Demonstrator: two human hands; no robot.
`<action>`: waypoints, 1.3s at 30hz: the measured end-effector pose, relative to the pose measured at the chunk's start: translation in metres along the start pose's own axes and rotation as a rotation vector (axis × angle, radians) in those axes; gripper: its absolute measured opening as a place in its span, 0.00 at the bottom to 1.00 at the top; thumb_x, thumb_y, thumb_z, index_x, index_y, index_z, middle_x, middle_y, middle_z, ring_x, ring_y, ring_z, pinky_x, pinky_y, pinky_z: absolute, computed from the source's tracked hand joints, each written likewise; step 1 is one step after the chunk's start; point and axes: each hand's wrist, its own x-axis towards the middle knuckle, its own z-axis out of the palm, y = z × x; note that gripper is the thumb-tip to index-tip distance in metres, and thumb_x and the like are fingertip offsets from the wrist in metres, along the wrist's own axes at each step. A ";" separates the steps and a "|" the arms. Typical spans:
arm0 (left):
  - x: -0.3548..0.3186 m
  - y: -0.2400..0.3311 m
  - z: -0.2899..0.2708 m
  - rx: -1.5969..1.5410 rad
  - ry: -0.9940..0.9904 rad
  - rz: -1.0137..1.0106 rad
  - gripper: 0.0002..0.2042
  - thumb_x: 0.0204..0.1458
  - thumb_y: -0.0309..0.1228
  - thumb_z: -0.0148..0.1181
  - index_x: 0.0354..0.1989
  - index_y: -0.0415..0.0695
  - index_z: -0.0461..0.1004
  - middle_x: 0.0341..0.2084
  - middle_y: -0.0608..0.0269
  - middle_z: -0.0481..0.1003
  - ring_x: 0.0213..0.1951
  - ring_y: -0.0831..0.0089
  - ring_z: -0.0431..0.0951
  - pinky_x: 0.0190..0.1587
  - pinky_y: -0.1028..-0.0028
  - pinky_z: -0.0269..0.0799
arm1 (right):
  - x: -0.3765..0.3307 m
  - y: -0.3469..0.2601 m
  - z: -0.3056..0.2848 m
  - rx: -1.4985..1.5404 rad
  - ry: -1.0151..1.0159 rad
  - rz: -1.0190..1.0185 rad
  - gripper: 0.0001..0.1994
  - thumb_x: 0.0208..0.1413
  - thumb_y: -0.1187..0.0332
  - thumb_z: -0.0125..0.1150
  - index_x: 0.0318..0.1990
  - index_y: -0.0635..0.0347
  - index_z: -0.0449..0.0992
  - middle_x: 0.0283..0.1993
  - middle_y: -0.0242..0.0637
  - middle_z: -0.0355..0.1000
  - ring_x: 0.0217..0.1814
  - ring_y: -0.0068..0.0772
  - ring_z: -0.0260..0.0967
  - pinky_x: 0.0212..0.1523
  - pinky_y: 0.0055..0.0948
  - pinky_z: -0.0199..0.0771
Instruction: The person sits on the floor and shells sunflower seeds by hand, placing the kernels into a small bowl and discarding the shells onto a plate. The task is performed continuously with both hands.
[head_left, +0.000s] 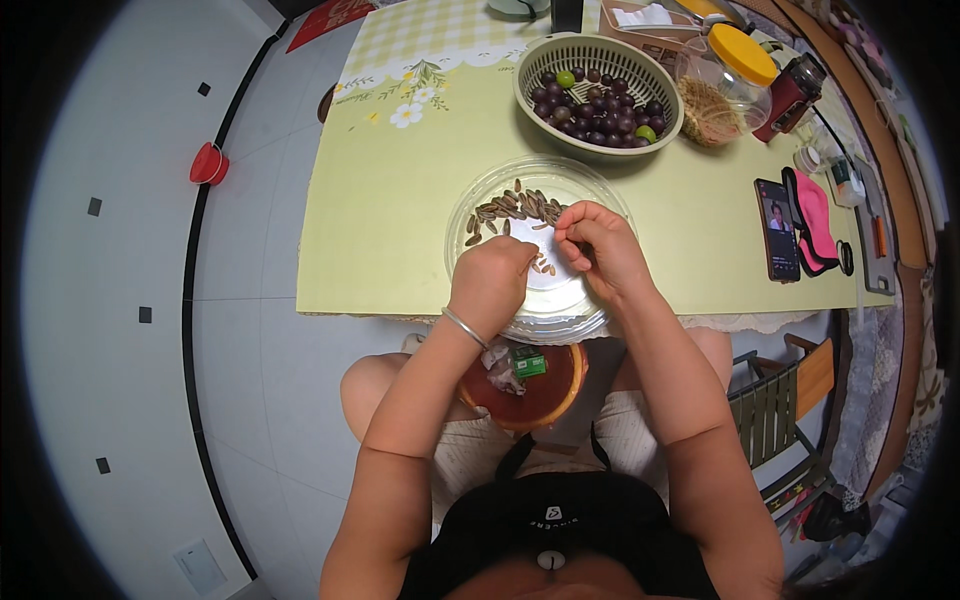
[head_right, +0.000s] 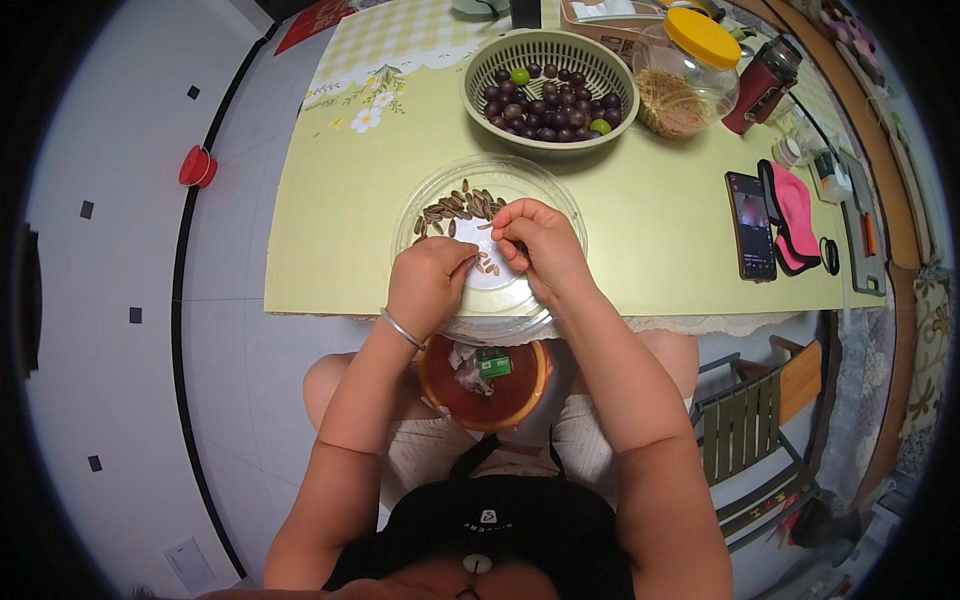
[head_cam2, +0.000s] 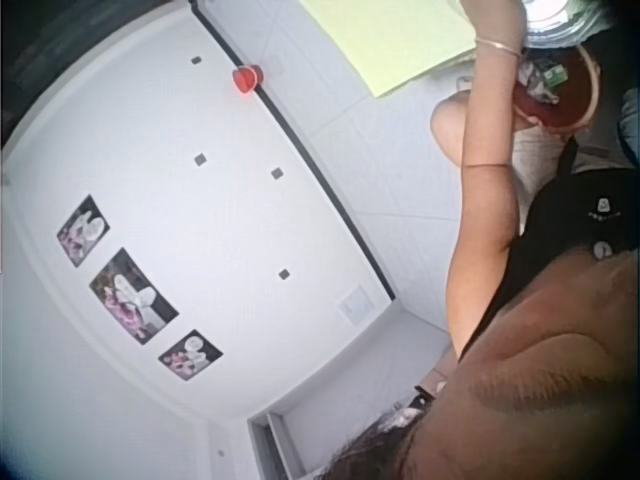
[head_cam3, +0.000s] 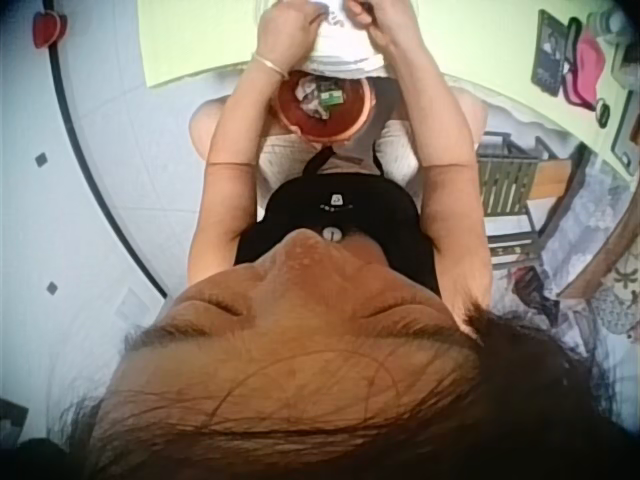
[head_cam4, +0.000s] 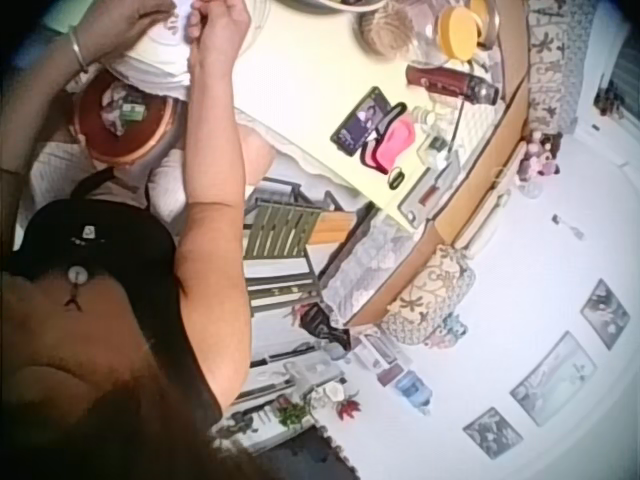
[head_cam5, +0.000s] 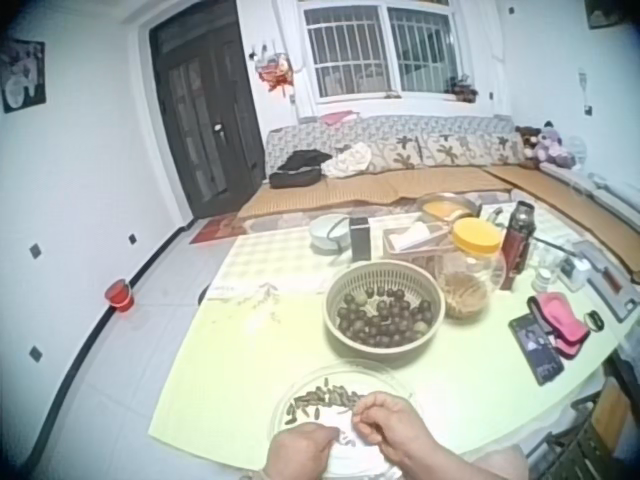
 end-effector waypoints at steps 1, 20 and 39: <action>0.000 -0.001 0.001 0.008 0.007 0.003 0.03 0.44 0.23 0.61 0.29 0.42 0.79 0.24 0.55 0.77 0.28 0.58 0.77 0.32 0.65 0.74 | 0.000 0.000 0.000 -0.007 0.000 0.002 0.06 0.50 0.83 0.48 0.32 0.66 0.71 0.27 0.37 0.70 0.19 0.18 0.59 0.15 0.15 0.53; 0.005 0.010 -0.011 -0.206 0.175 0.017 0.07 0.43 0.19 0.61 0.32 0.40 0.80 0.26 0.57 0.78 0.28 0.66 0.79 0.33 0.72 0.74 | -0.003 0.004 0.007 -0.165 0.006 0.038 0.07 0.59 0.75 0.47 0.33 0.65 0.72 0.27 0.33 0.70 0.21 0.16 0.59 0.17 0.14 0.55; 0.002 -0.027 -0.014 0.305 -0.068 -0.048 0.01 0.40 0.23 0.59 0.22 0.42 0.76 0.23 0.58 0.72 0.31 0.58 0.75 0.34 0.63 0.72 | -0.003 0.007 0.005 0.033 -0.127 0.153 0.10 0.63 0.68 0.50 0.36 0.67 0.73 0.23 0.30 0.66 0.16 0.17 0.55 0.13 0.15 0.48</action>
